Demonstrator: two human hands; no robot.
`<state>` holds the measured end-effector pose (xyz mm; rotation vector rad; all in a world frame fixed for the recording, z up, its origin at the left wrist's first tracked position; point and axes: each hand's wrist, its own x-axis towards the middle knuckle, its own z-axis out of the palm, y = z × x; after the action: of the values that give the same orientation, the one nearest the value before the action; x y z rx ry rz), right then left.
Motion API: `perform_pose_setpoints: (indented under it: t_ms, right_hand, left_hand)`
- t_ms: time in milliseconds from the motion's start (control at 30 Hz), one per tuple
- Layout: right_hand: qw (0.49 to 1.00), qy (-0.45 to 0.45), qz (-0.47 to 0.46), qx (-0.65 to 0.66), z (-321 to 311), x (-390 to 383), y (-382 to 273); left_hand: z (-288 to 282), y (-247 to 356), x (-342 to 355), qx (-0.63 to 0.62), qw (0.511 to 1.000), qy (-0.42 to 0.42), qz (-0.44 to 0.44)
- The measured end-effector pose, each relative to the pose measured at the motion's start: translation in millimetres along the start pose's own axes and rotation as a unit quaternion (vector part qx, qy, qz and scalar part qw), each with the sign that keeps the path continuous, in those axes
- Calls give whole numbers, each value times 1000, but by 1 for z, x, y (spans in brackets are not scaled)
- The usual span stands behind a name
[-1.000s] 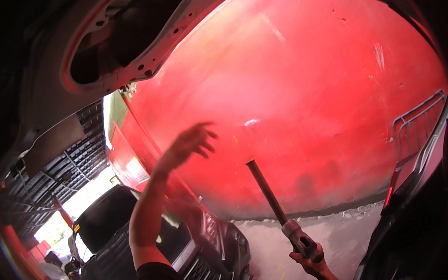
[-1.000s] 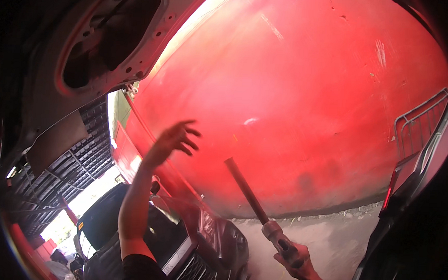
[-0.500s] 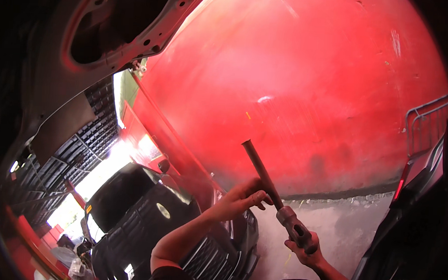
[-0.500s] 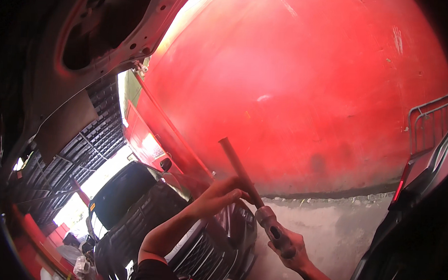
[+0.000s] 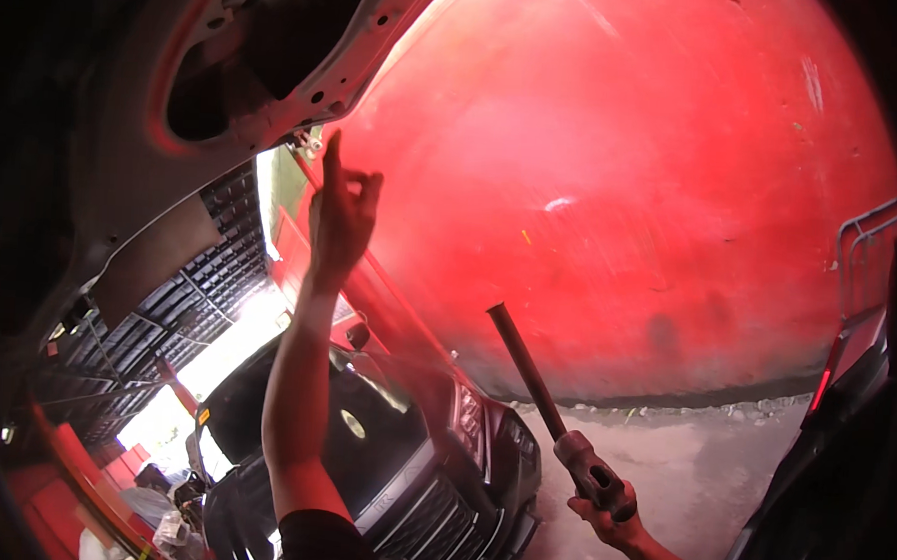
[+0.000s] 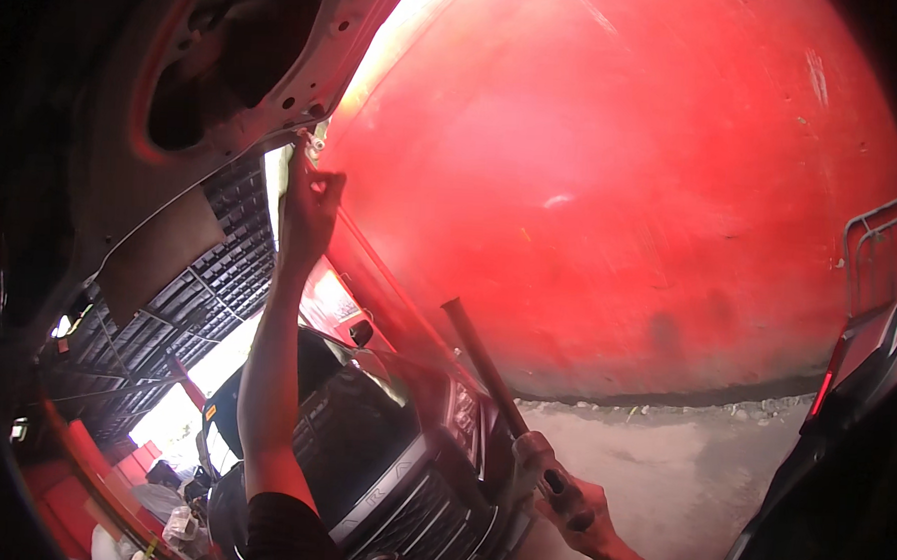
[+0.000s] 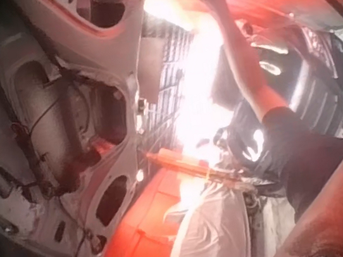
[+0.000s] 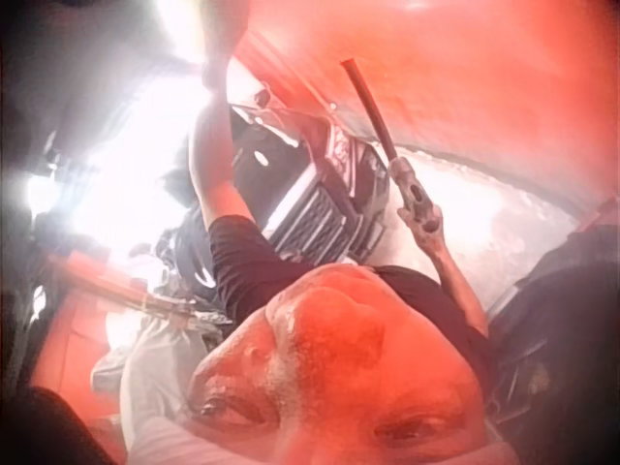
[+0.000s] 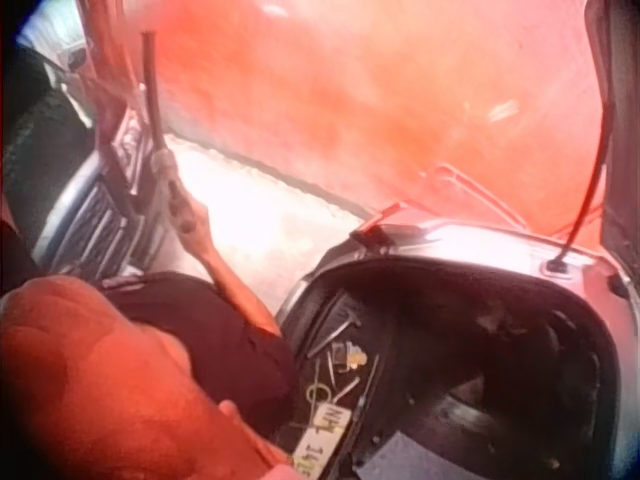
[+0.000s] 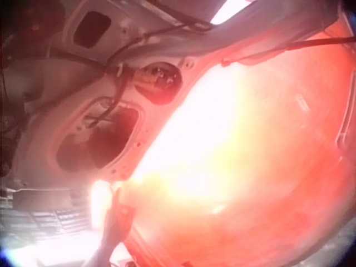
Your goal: The person uses a hammer and a metal rod to tap and shape the inner metal panel of a car's rear quarter. They repeatedly strike the metal rod against the panel's interior surface while occasionally checking the exterior for alignment.
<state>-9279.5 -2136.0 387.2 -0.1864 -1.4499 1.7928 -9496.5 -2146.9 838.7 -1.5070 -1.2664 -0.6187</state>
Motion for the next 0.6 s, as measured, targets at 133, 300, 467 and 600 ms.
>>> perform_pose_setpoints:
  t_ms: [133,300,467,600]
  right_hand:
    - [997,-15,-56,-51,9,8,-3]
    - [997,-17,-46,-66,2,15,-10]
    - [993,-47,-92,-52,-18,15,-8]
    - [978,38,-201,-50,-39,7,9]
  left_hand:
    - [-9,-30,56,155,988,5,-14]
    - [2,-45,63,173,984,-4,-39]
    - [16,-26,18,-290,937,-106,-163]
    - [50,66,-75,-409,848,-264,-210]
